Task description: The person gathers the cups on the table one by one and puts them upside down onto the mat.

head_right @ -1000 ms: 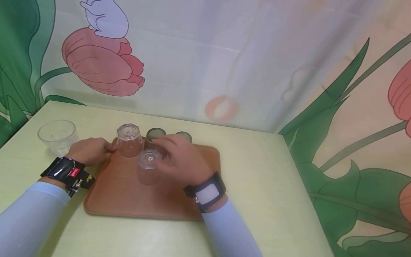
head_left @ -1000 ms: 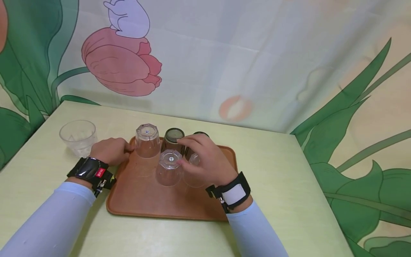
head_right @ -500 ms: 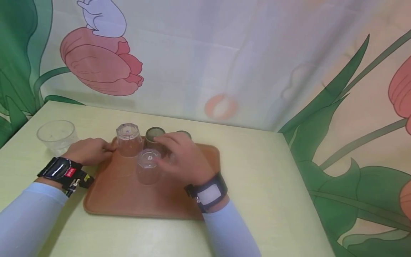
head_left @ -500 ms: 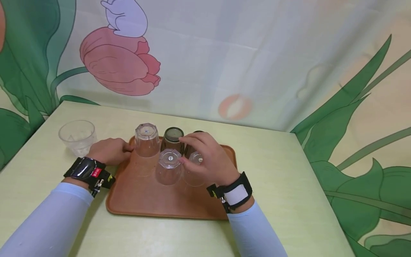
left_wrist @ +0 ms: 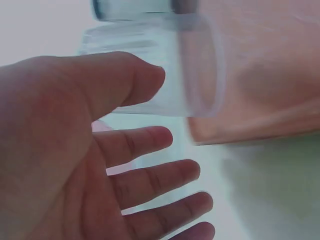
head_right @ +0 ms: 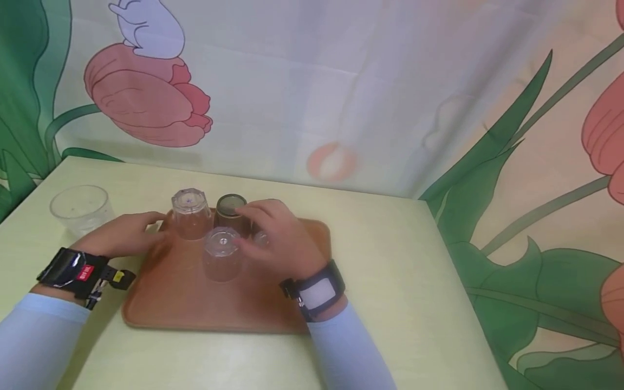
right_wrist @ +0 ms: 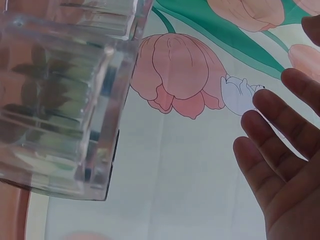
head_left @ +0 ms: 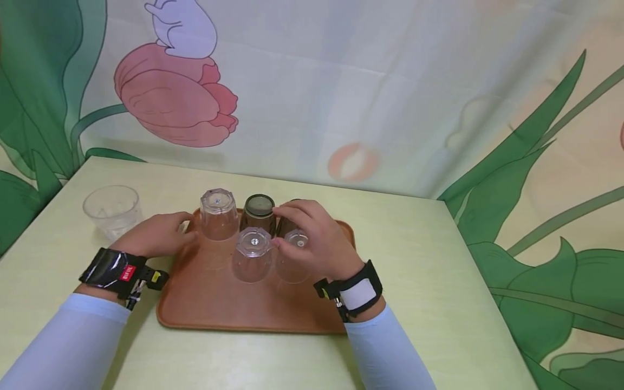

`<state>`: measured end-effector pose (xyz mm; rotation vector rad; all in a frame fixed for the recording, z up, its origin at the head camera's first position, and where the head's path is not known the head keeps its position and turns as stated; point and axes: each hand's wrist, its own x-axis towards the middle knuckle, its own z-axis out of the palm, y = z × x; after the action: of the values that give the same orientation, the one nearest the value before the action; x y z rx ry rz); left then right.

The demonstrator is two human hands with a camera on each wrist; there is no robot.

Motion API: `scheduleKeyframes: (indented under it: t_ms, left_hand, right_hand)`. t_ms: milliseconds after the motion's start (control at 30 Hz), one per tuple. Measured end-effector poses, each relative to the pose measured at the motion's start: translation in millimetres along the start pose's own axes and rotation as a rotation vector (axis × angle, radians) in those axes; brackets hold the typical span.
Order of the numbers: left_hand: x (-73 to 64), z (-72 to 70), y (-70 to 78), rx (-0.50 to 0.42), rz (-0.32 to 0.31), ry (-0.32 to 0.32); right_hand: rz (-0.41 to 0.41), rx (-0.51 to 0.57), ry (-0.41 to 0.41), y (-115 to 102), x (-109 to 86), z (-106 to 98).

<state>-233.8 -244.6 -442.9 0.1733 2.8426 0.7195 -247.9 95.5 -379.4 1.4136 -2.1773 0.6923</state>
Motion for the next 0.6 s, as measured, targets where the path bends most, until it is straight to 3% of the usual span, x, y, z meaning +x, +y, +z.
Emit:
scheduleKeyframes:
  t_ms: [133, 300, 600]
  left_hand:
    - [-13.9, -14.5, 14.6, 0.017, 0.005, 0.077]
    - [-31.0, -27.9, 42.0, 0.006, 0.077, 0.212]
    - [-57.9, -36.5, 93.5, -0.051, 0.361, 0.449]
  right_hand:
    - [0.002, 0.002, 0.011, -0.4, -0.2, -2.1]
    - [0.011, -0.004, 0.03, -1.7, -1.4, -6.7]
    - [0.023, -0.018, 0.048, -3.6, -2.0, -12.9]
